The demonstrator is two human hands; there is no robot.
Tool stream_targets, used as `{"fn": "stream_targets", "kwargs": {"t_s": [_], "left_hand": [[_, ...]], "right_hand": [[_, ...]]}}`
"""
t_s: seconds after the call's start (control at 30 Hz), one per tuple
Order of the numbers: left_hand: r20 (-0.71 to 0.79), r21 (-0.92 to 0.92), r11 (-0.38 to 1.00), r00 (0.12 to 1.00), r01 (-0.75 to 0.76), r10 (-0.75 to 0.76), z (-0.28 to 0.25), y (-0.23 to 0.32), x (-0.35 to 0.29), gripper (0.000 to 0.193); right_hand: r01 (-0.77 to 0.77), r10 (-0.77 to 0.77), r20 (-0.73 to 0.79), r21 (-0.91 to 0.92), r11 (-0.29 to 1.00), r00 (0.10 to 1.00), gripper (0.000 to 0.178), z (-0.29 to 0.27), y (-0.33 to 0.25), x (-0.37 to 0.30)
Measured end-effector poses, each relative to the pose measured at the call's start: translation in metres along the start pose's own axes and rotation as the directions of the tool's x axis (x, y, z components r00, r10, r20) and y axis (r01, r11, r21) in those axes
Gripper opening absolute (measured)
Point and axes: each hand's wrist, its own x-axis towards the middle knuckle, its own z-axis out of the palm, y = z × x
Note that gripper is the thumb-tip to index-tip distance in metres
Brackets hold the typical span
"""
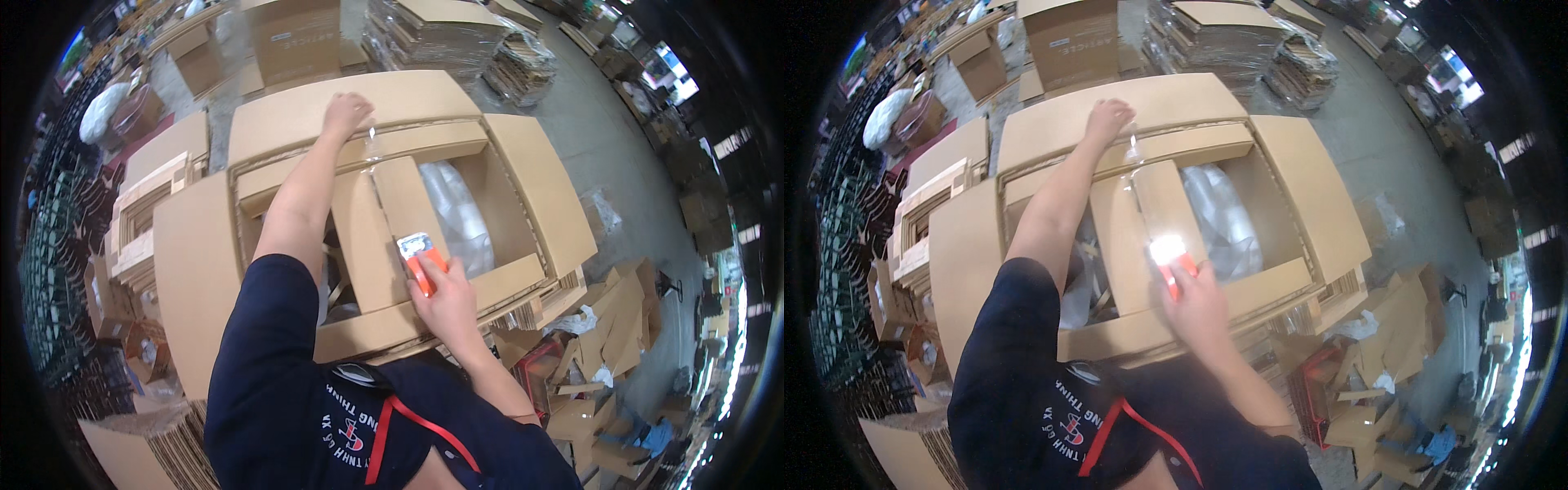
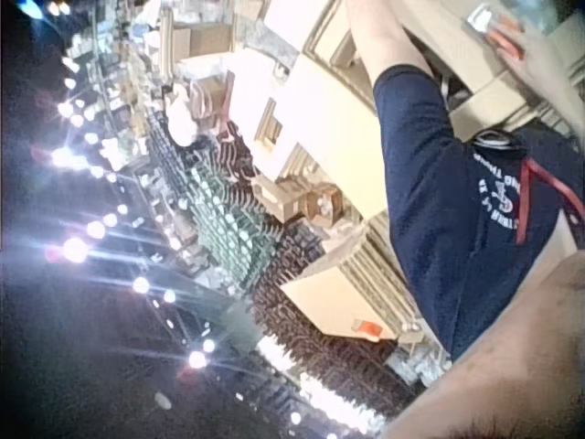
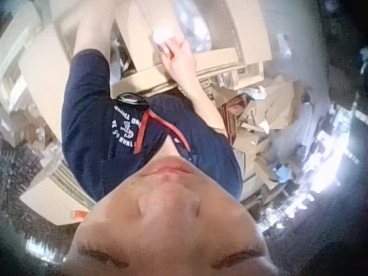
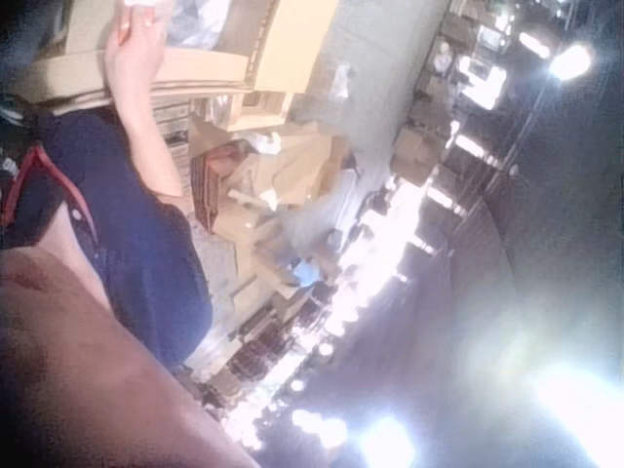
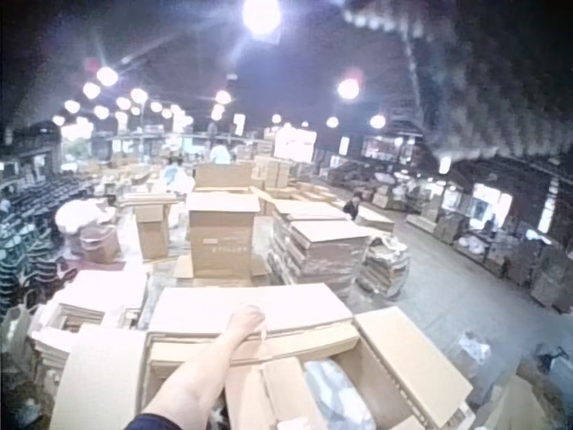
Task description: The person uses a handheld tape dispenser to seal cardboard boxes in a warehouse. They apply tape to the seams of open boxes and then to the top flaps of closed boxes, working on multiple units.
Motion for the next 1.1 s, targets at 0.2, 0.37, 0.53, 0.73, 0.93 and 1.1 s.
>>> {"fn": "stream_targets", "kwargs": {"t_s": [0.2,0.37,0.53,0.73,0.93,1.1], "left_hand": [[0.115,0.047,0.948,0.941,0.314,-0.317,0.043,-0.002,0.000,0.062],[-0.313,-0.380,0.744,0.680,0.550,-0.663,0.003,-0.021,0.004,0.055],[-0.148,0.258,0.963,0.982,-0.079,0.120,0.052,0.049,-0.054,0.031],[-0.276,0.467,0.884,0.952,0.010,0.134,0.059,0.056,-0.092,0.037],[-0.228,0.509,0.861,0.968,0.023,0.109,0.071,0.069,-0.092,0.036],[-0.241,0.434,0.901,0.964,0.000,0.116,0.069,0.063,-0.096,0.037]], "right_hand": [[-0.101,0.100,0.277,-0.012,0.995,0.956,0.040,-0.003,0.021,0.045],[0.019,-0.003,0.426,-0.034,0.999,0.905,0.034,0.000,-0.006,0.073],[-0.039,0.070,0.366,-0.092,0.995,0.928,0.036,0.007,0.018,0.077],[-0.007,0.031,0.380,-0.065,0.998,0.925,0.039,0.014,0.013,0.066],[0.005,-0.003,0.321,-0.005,1.000,0.947,0.039,0.010,0.032,0.050],[0.021,0.002,0.406,-0.053,0.998,0.914,0.039,0.000,0.025,0.051]]}}
